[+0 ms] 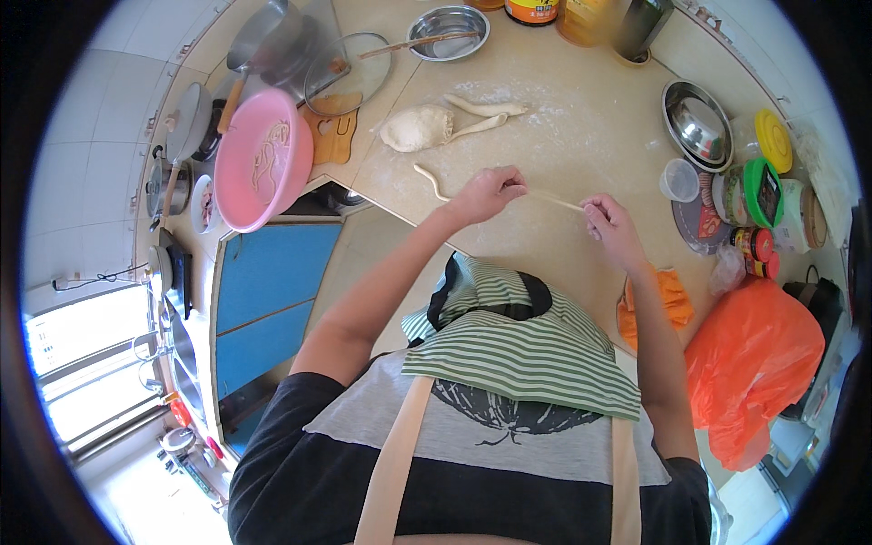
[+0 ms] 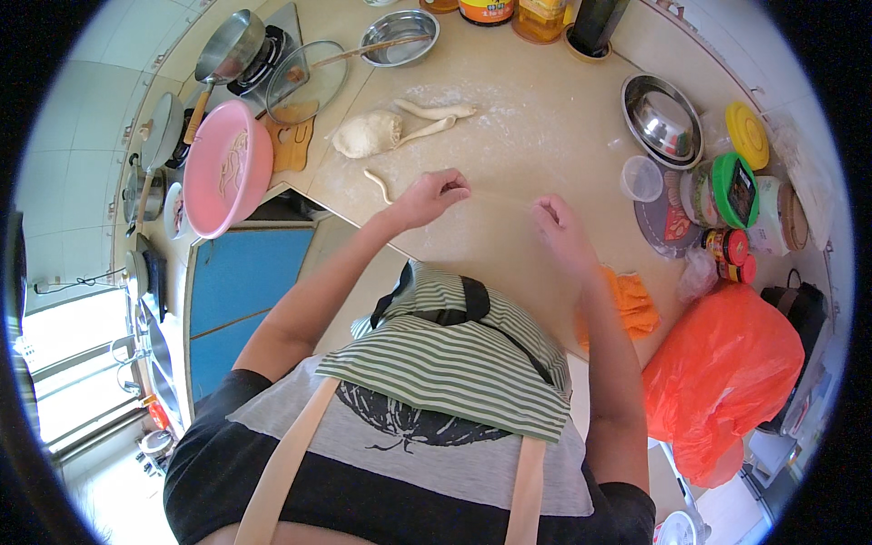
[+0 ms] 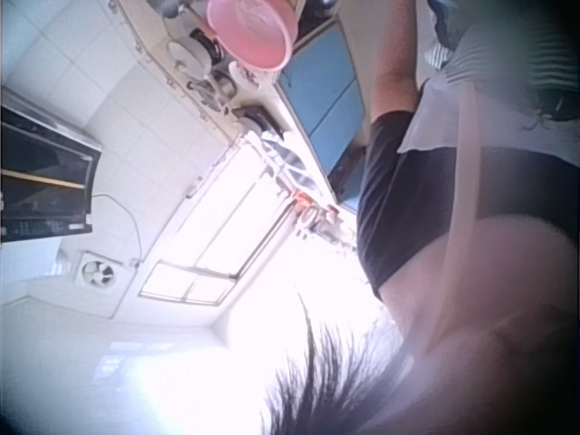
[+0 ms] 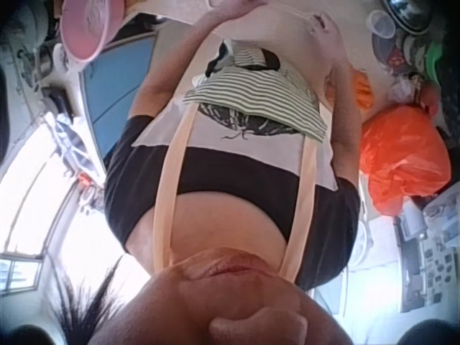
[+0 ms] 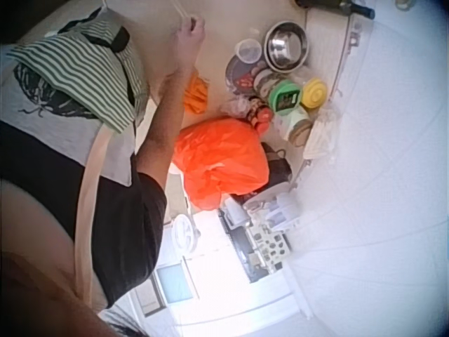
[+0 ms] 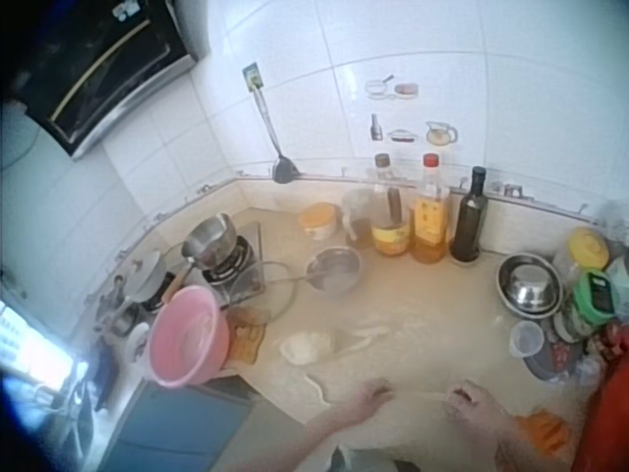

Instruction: The person rolls dough into long thin strands on a kitchen counter, then places them into a pink bowl. They retrieve the bowl from a storage rack, return to the counter, and continue rolling and placing dough strands into the bowl.

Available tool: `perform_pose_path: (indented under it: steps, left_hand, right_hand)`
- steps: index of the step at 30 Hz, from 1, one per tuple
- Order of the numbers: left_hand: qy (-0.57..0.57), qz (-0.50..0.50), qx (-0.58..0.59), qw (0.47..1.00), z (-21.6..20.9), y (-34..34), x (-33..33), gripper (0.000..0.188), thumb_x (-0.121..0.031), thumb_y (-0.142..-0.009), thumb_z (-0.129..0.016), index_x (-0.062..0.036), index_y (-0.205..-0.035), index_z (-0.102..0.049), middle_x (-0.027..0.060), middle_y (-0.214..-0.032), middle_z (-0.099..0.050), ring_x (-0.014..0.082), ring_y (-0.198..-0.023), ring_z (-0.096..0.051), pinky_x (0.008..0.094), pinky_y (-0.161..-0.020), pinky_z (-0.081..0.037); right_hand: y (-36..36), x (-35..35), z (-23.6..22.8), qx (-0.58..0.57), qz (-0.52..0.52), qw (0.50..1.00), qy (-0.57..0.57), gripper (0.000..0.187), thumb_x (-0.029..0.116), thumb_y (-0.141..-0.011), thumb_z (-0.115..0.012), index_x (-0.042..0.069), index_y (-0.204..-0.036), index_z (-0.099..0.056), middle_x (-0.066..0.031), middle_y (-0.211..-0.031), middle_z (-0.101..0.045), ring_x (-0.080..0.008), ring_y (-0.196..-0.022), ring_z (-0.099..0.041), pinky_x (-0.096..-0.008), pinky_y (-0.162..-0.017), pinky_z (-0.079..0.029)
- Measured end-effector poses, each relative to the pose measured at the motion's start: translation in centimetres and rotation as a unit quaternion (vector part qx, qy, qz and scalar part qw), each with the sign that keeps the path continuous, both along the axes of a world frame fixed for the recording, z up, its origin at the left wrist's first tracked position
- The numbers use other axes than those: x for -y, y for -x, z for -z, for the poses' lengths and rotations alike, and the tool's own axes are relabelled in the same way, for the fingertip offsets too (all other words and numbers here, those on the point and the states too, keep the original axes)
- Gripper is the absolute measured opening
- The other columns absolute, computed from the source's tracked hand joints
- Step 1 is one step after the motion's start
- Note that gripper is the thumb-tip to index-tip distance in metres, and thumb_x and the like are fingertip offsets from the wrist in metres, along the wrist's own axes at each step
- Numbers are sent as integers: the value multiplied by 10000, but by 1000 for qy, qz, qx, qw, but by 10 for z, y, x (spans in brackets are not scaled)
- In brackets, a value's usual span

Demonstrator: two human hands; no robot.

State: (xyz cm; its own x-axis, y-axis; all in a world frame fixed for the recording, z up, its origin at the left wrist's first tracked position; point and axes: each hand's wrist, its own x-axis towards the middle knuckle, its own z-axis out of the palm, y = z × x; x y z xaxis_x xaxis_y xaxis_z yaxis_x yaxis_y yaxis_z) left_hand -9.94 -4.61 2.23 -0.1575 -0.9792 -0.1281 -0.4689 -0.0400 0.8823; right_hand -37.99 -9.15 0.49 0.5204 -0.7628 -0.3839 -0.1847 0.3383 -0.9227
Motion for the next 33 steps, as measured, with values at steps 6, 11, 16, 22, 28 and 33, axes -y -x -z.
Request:
perform_pose_path:
  steps: [6,11,16,22,28,33]
  left_hand:
    - [30,79,121,989,-10,-34,3,168,-188,-858,-654,-26,-879,-695,146,-829,-637,299,-797,-614,378,-714,-477]
    - [37,94,156,983,-8,-45,-1,184,-188,-858,-652,-8,-874,-688,154,-818,-631,315,-796,-606,395,-711,-474]
    - [50,91,159,982,-3,-52,-4,189,-181,-863,-645,5,-875,-677,162,-823,-635,326,-799,-605,399,-714,-475]
    - [33,64,125,989,1,-61,-6,178,-170,-863,-644,6,-882,-668,166,-852,-649,322,-813,-615,388,-721,-480]
    - [30,42,121,991,2,-65,-7,169,-166,-864,-645,0,-888,-670,162,-836,-653,301,-798,-623,376,-715,-481]
    - [-16,25,148,989,2,-65,-7,181,-175,-864,-647,1,-903,-671,159,-818,-653,290,-774,-623,371,-702,-479]
  right_hand:
    - [25,23,-16,-143,-163,974,69,241,274,-949,-540,49,-928,-627,40,-778,-519,-61,-697,-469,-236,-611,-400]
    - [44,31,-20,-117,-110,987,8,209,223,-926,-566,39,-945,-662,53,-741,-537,-57,-664,-476,-222,-588,-387]
    - [59,39,-12,-132,-96,987,9,211,217,-916,-568,40,-850,-661,49,-699,-537,-68,-638,-476,-240,-568,-386]
    - [71,40,0,-106,-77,991,-10,157,175,-902,-629,24,-909,-675,25,-710,-577,-53,-613,-481,-216,-557,-378]
    - [75,37,3,-109,-42,993,-28,174,185,-887,-640,33,-807,-669,12,-700,-591,-65,-616,-496,-231,-557,-394]
    - [78,38,7,-148,-28,988,-32,175,194,-885,-647,34,-818,-675,20,-701,-593,-57,-609,-494,-221,-548,-386]
